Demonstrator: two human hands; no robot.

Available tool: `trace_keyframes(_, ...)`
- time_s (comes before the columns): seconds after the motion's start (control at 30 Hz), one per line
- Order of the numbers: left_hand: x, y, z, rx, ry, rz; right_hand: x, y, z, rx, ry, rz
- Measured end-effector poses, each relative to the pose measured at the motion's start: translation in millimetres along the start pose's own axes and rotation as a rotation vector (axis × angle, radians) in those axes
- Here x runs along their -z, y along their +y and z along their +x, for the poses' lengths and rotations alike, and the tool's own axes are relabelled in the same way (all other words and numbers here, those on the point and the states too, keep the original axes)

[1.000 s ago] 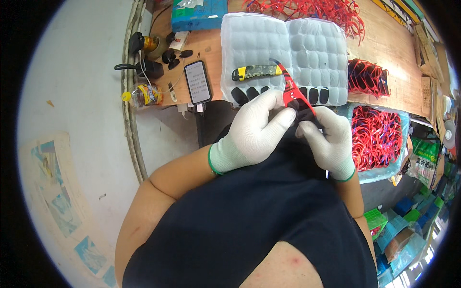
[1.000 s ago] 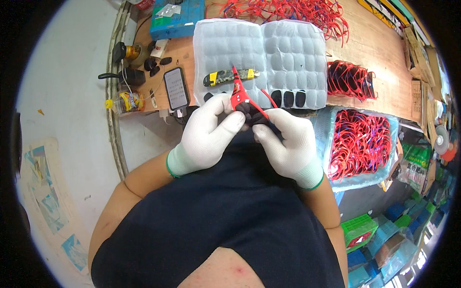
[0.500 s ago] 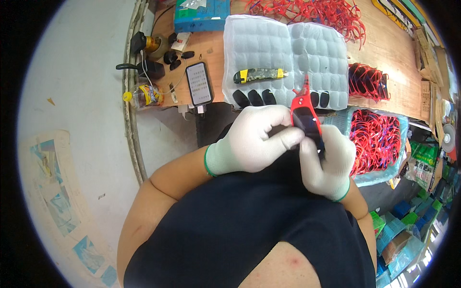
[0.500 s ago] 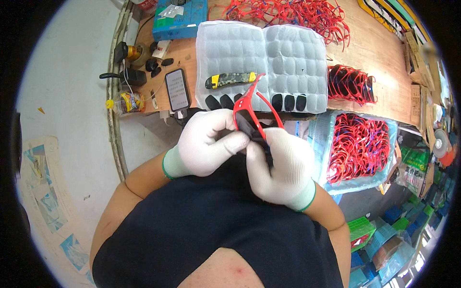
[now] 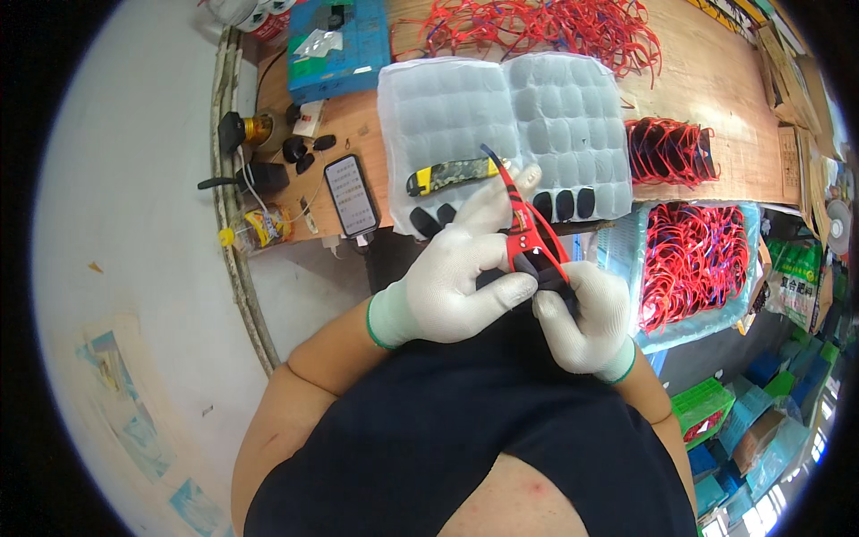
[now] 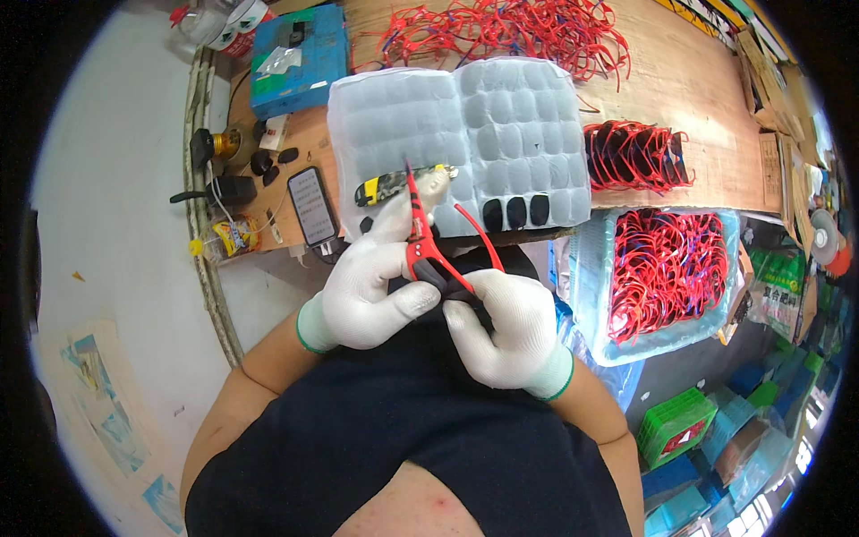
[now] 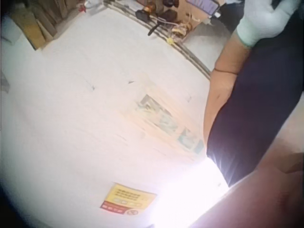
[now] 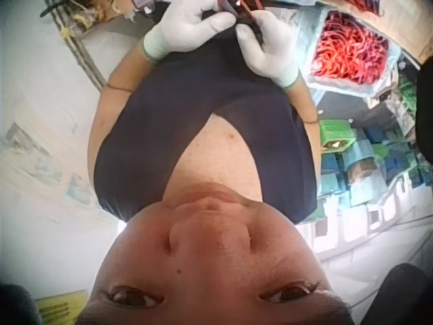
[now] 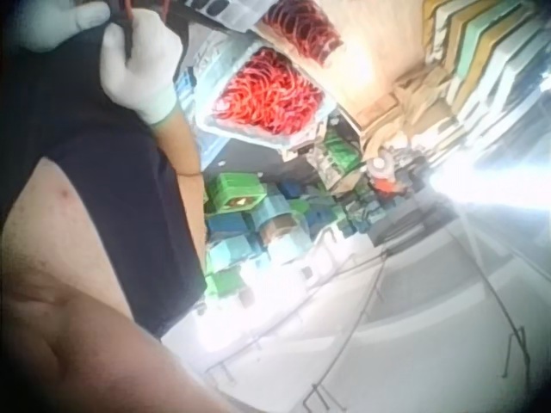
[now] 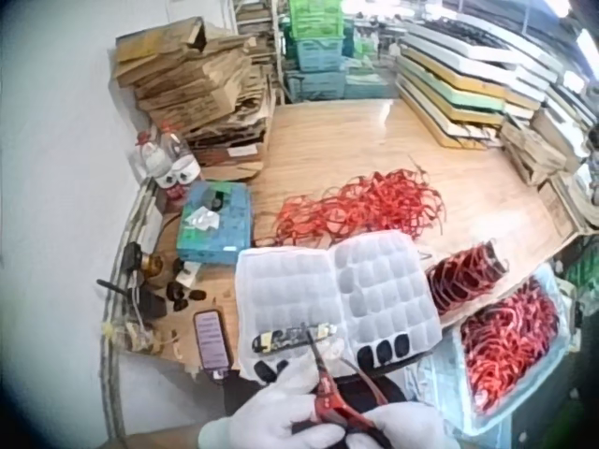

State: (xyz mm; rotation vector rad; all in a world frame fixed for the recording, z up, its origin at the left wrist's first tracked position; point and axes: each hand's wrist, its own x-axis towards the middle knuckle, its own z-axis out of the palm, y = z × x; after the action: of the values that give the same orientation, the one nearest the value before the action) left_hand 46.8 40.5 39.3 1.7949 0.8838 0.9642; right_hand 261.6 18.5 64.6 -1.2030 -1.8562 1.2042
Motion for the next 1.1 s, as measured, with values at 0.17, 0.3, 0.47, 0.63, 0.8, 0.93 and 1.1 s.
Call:
trace_keyframes(0.17,1,-35,67,0.198,-0.149,-0.154,46,35,-6,-0.029,0.104,-0.081)
trace_keyframes(0.3,61,-176,201,0.335,0.525,0.476,89,65,0,-0.062,0.170,-0.098)
trace_keyframes(0.47,80,-290,248,0.868,-0.077,0.896,143,124,20,0.047,0.113,-0.143)
trace_keyframes(0.63,57,-251,256,0.830,0.121,0.942,254,225,29,-0.165,0.583,-0.474)
trace_keyframes(0.8,26,-159,246,0.557,0.311,0.735,361,392,45,-0.567,0.595,-0.636)
trace_keyframes(0.93,45,-141,200,0.507,0.455,0.543,338,412,53,-0.474,0.348,-0.546)
trace_keyframes(1.1,41,-113,187,0.436,0.611,0.228,328,423,45,-0.121,0.238,-0.478)
